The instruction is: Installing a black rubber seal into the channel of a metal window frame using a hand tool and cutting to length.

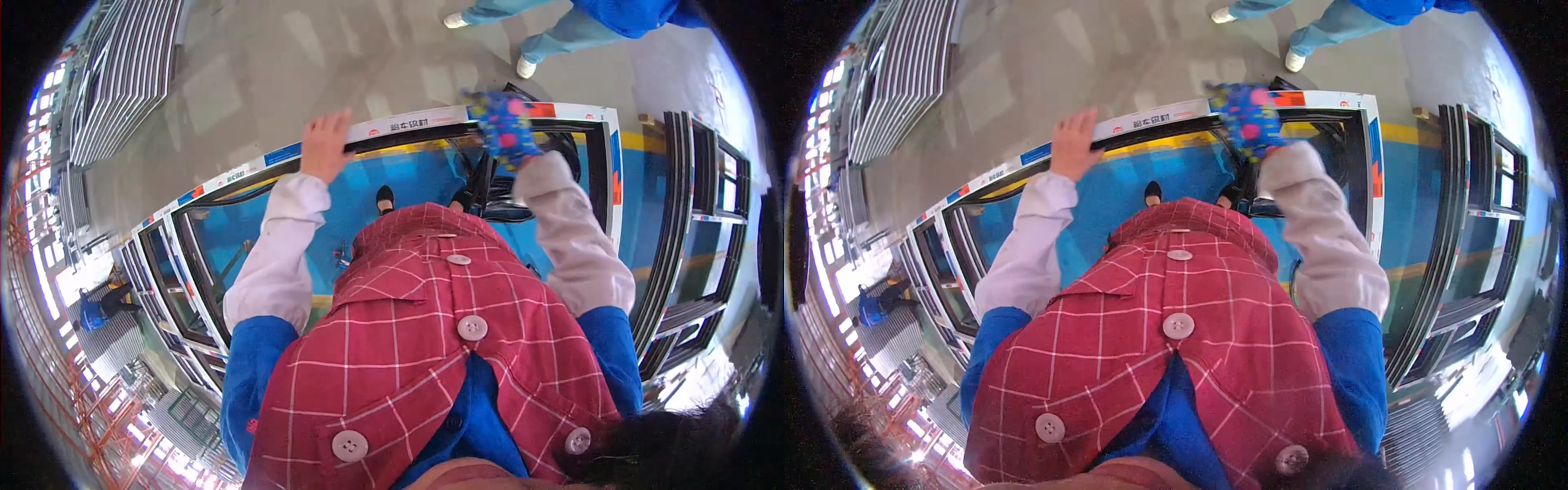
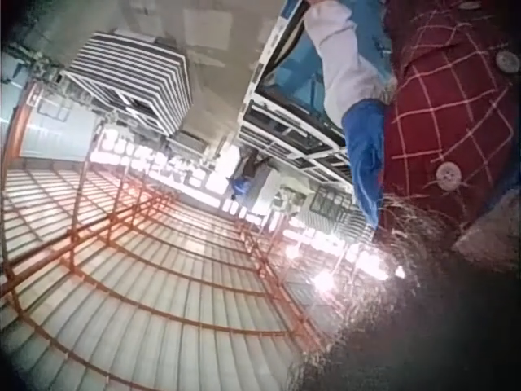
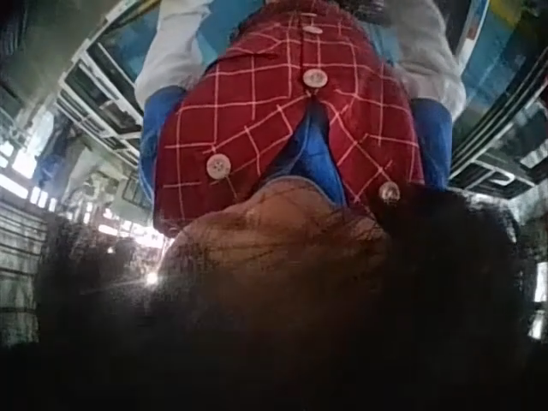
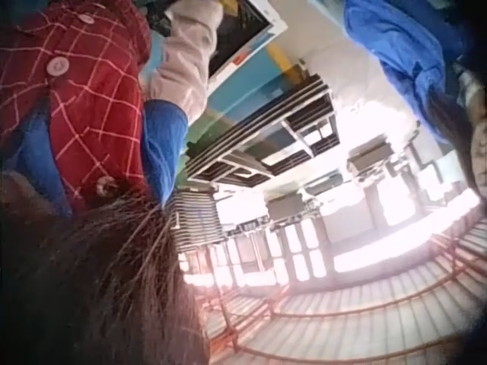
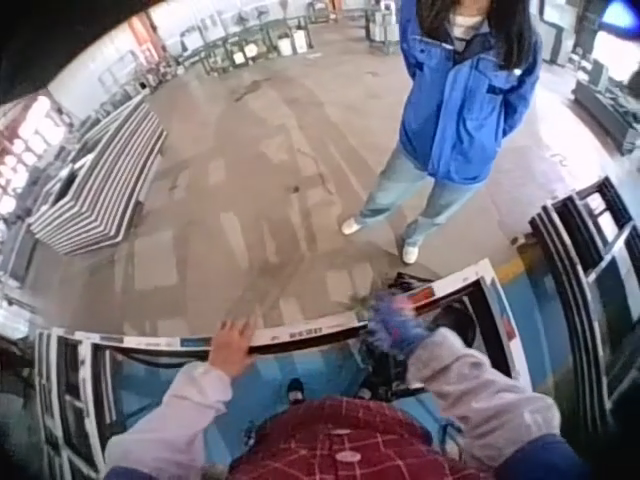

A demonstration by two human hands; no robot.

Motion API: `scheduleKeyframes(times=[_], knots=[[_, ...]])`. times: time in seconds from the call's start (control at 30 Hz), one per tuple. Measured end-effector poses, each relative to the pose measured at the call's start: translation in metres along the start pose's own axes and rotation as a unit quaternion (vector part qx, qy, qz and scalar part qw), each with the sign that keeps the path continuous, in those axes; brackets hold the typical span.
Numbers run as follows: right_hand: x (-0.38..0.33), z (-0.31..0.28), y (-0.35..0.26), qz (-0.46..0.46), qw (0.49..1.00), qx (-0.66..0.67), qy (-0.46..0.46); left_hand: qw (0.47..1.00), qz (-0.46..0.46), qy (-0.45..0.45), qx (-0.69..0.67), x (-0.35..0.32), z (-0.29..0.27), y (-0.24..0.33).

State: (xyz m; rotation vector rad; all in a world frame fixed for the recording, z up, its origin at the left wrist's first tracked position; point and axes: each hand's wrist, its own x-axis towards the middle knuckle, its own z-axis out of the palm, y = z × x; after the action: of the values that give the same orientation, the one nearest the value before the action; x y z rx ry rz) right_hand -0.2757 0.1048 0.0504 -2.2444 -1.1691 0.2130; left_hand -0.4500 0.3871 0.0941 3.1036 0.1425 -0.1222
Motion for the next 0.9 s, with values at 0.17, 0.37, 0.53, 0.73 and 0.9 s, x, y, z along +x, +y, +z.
scheduleKeyframes(times=[0.17, 0.37, 0.53, 0.73, 0.9], knots=[[0.022, 0.035, -0.039, -0.126, 0.965, -0.229, 0.024, 0.990, 0.077, 0.065, -0.103, 0.012, 0.037, 0.004], [0.019, 0.036, -0.050, -0.042, 0.956, -0.289, -0.032, 0.983, 0.071, 0.098, -0.135, 0.011, 0.030, 0.010], [0.039, 0.060, -0.071, -0.151, 0.979, -0.139, -0.012, 0.979, 0.074, 0.179, -0.055, 0.019, 0.053, 0.024], [0.033, 0.063, -0.072, -0.064, 0.969, -0.235, -0.030, 0.980, 0.113, 0.118, -0.116, -0.014, 0.023, -0.039], [0.045, 0.081, -0.113, 0.019, 0.992, -0.122, -0.032, 0.997, 0.026, 0.063, -0.037, -0.081, -0.005, -0.141]])
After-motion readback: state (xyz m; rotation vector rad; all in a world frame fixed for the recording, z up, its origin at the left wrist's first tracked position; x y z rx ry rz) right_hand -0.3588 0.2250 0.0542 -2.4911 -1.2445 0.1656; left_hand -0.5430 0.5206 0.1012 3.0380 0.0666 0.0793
